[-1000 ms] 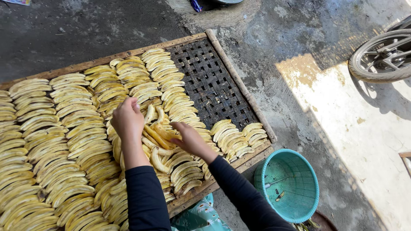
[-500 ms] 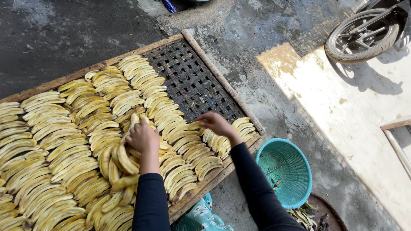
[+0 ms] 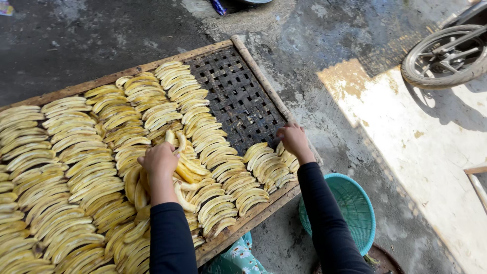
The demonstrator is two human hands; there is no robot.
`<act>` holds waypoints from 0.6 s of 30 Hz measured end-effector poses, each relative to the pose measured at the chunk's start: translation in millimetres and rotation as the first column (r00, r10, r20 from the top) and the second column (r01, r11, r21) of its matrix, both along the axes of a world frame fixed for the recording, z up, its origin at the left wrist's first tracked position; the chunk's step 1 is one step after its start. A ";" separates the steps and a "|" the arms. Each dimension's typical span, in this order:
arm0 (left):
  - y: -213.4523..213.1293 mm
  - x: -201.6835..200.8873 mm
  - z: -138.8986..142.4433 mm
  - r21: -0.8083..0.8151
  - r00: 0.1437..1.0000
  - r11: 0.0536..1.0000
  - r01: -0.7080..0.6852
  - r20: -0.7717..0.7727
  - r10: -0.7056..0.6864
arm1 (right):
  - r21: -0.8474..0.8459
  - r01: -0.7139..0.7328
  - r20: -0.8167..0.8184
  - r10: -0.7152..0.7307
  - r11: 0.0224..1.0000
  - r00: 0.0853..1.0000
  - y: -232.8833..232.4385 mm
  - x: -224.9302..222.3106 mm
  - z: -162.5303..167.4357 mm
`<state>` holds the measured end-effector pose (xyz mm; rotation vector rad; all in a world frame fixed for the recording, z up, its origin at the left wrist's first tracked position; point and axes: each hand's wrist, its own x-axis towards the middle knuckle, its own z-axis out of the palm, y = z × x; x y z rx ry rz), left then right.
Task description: The person sits in front of a bamboo drying rack and places banana slices one by one onto the empty grid section, arranging them in rows. Near the end they pick up banana pieces, peel and trim them with a knife, and set the prepared slices onto the rack.
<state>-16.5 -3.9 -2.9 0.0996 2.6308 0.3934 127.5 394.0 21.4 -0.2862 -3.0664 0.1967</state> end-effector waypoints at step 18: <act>-54.2 -7.8 1.3 0.075 0.999 0.996 -0.039 0.040 0.036 | -0.750 -0.178 0.106 0.381 0.637 0.918 -275.8 -104.2 -107.7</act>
